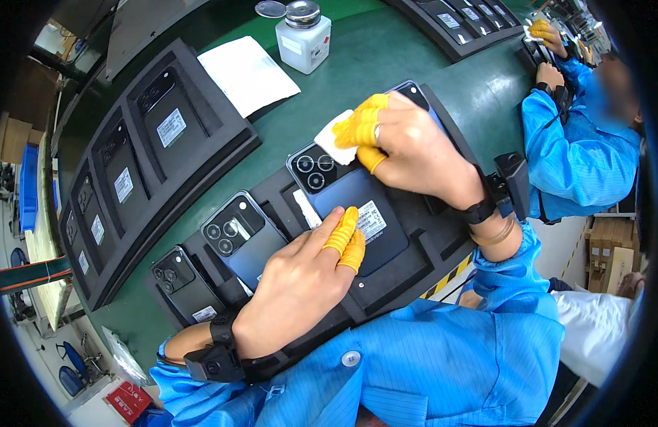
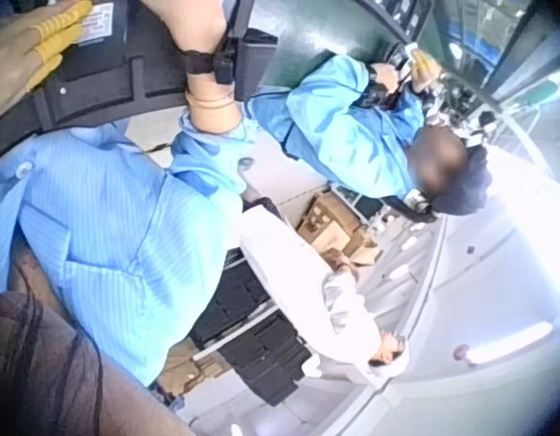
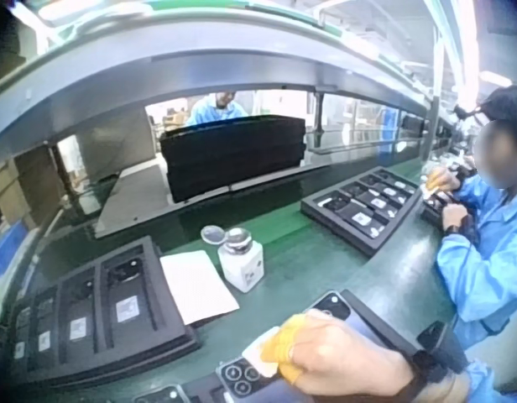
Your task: Cleaning the back panels and camera modules of smartphones on a production line using a cloth.
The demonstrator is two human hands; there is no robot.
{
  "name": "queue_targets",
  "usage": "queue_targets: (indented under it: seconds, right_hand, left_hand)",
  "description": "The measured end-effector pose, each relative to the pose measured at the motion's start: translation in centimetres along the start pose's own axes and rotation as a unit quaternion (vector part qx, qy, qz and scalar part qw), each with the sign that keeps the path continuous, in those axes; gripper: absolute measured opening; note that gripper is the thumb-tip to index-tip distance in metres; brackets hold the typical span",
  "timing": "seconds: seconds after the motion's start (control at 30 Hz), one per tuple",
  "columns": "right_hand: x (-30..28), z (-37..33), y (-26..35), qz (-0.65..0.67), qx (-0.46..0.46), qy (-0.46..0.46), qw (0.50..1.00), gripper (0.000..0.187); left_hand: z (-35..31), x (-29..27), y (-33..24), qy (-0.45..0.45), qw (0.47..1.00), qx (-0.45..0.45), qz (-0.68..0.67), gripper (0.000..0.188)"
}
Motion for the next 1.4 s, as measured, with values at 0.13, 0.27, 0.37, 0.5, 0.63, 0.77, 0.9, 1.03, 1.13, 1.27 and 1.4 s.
queue_targets:
  seconds: [0.13,0.27,0.37,0.5,0.63,0.77,0.9,1.03,1.13,1.27,1.4]
  right_hand:
    - [-1.3,-0.8,-1.7,0.024,0.089,0.012,0.996,0.014]
    - [-2.6,-0.8,-1.9,0.03,0.087,-0.074,0.993,0.016]
    - [-2.6,-0.7,-1.8,0.042,0.104,-0.113,0.987,0.016]
    - [-0.4,-0.4,-1.0,0.047,0.031,0.003,0.998,0.015]
    - [-0.7,-0.7,-1.1,0.129,0.102,0.092,0.982,0.017]
    - [-0.8,-1.0,-0.8,0.165,0.08,0.154,0.971,0.022]
    - [-1.2,-1.1,-1.2,0.219,0.081,0.125,0.964,0.022]
    - [-1.4,-1.8,-3.3,0.402,0.165,-0.017,0.901,0.021]
    - [-0.5,-1.8,-4.0,0.525,0.211,-0.048,0.823,0.022]
    - [0.8,-1.9,-4.3,0.607,0.26,-0.03,0.75,0.025]
    - [0.9,-1.6,-4.0,0.621,0.258,-0.04,0.739,0.027]
  left_hand:
    - [-0.1,0.2,0.0,0.003,1.0,0.006,0.006,0.035]
    - [-0.1,0.3,-0.2,0.004,1.0,0.008,0.005,0.035]
    - [-0.1,0.2,-0.2,0.004,1.0,0.008,0.006,0.035]
    - [0.0,0.2,0.0,0.007,1.0,0.003,0.001,0.034]
    - [0.0,-0.1,-0.1,-0.027,1.0,0.011,-0.011,0.031]
    - [0.1,-0.1,-0.1,-0.029,1.0,0.012,-0.004,0.031]
    - [0.0,0.2,0.0,0.002,1.0,0.0,0.001,0.034]
    - [0.1,0.1,0.1,-0.004,1.0,0.006,-0.007,0.034]
    - [0.0,0.1,0.1,-0.009,1.0,0.014,-0.011,0.035]
    - [-0.1,-0.2,0.1,-0.028,0.999,0.016,-0.017,0.032]
    - [-0.1,-0.2,0.2,-0.049,0.998,0.029,-0.019,0.029]
Point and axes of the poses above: each hand's wrist, its own z-axis towards the middle knuckle, its own x-axis out of the palm, y = z × x, the point moved 7 cm from there along z, towards the middle knuckle, and after that the axes turned 14 degrees about y, right-handed, at the moved point
